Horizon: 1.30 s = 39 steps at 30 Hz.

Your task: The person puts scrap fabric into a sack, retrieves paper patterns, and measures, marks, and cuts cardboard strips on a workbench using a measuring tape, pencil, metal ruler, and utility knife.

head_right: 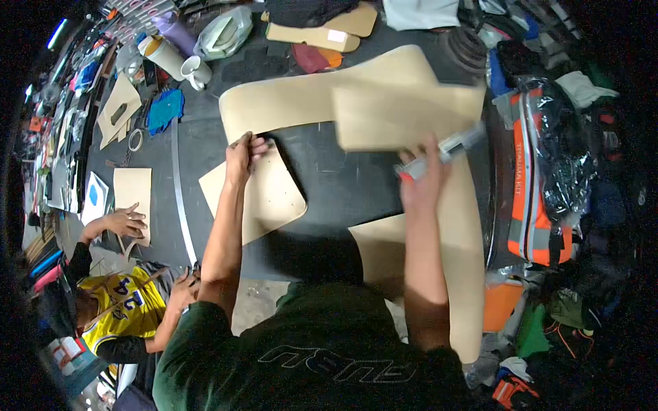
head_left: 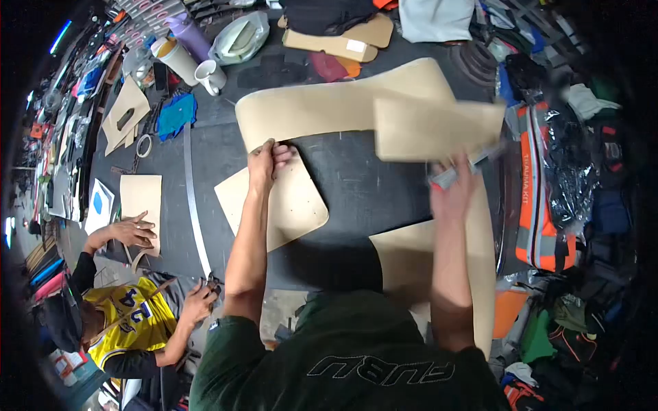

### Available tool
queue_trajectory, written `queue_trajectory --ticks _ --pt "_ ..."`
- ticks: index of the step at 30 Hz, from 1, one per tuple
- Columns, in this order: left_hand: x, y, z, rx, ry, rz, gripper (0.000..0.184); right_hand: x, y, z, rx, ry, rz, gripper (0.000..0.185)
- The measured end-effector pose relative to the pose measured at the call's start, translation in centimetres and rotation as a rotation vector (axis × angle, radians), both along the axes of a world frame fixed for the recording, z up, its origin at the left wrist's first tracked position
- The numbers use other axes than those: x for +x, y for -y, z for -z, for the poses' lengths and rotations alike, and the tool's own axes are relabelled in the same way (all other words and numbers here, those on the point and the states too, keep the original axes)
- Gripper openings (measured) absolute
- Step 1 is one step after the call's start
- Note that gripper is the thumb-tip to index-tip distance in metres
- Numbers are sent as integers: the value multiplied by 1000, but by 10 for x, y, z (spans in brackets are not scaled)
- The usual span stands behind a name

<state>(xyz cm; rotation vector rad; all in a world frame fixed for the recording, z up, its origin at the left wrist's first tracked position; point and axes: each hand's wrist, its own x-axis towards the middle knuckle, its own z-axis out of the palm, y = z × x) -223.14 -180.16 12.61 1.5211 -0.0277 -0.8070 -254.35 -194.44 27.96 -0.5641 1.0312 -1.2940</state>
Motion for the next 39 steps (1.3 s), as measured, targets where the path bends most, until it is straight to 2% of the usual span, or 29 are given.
queue_trajectory --ticks 1,2,4,6,8,9,11,12,13,15,19,20,22,23,25,26,27,28,30,32,34,36,39 --pt "-7 -11 -6 -21 -133 -61 36 30 8 14 -10 82 -118 26" --pt "-7 -20 -11 -12 -134 -64 36 60 19 33 -32 175 -232 27" --pt "-5 -33 -18 78 -102 104 35 117 29 86 59 236 -388 27" --pt "4 -36 -33 128 -96 202 35 167 19 106 99 67 -385 25" --pt "17 -32 -59 105 276 1 36 200 13 144 152 92 -406 24" --pt "22 -23 -70 115 268 1 36 210 9 165 163 86 -406 24" --pt "33 11 -87 182 525 45 37 222 6 197 338 44 -549 27" --pt "34 31 -92 221 567 167 37 225 5 201 344 36 -542 27" --pt "33 53 -90 257 607 291 39 223 2 202 391 65 -611 27" --pt "41 105 -44 55 763 455 36 212 -6 202 489 118 -750 26" --pt "31 205 -17 182 885 749 44 158 4 180 366 -104 -750 25" --pt "34 230 5 169 872 751 44 146 17 182 367 -121 -742 25" --pt "27 272 56 257 1220 790 52 119 44 186 214 -340 -651 24" --pt "19 282 60 241 1213 798 52 108 60 186 215 -352 -637 24" --pt "6 297 60 411 1270 712 55 94 96 188 -14 -629 -606 28" --pt "2 302 59 502 1300 669 56 90 114 190 -7 -631 -597 28" --pt "3 306 55 499 1300 680 56 88 132 193 -226 -949 -628 31" --pt "9 307 49 496 1224 822 55 89 145 193 -453 -1263 -649 33" --pt "22 310 35 490 1065 1090 51 98 166 186 -498 -1338 -662 34" --pt "29 308 32 409 1081 1126 49 111 181 171 -598 -1490 -699 36" --pt "34 302 27 245 1097 1186 44 126 196 164 -573 -1507 -745 37" --pt "32 296 18 263 1138 1160 41 139 204 156 -533 -1553 -834 40" --pt "32 288 9 288 1216 1097 35 157 201 146 -553 -1554 -794 39"
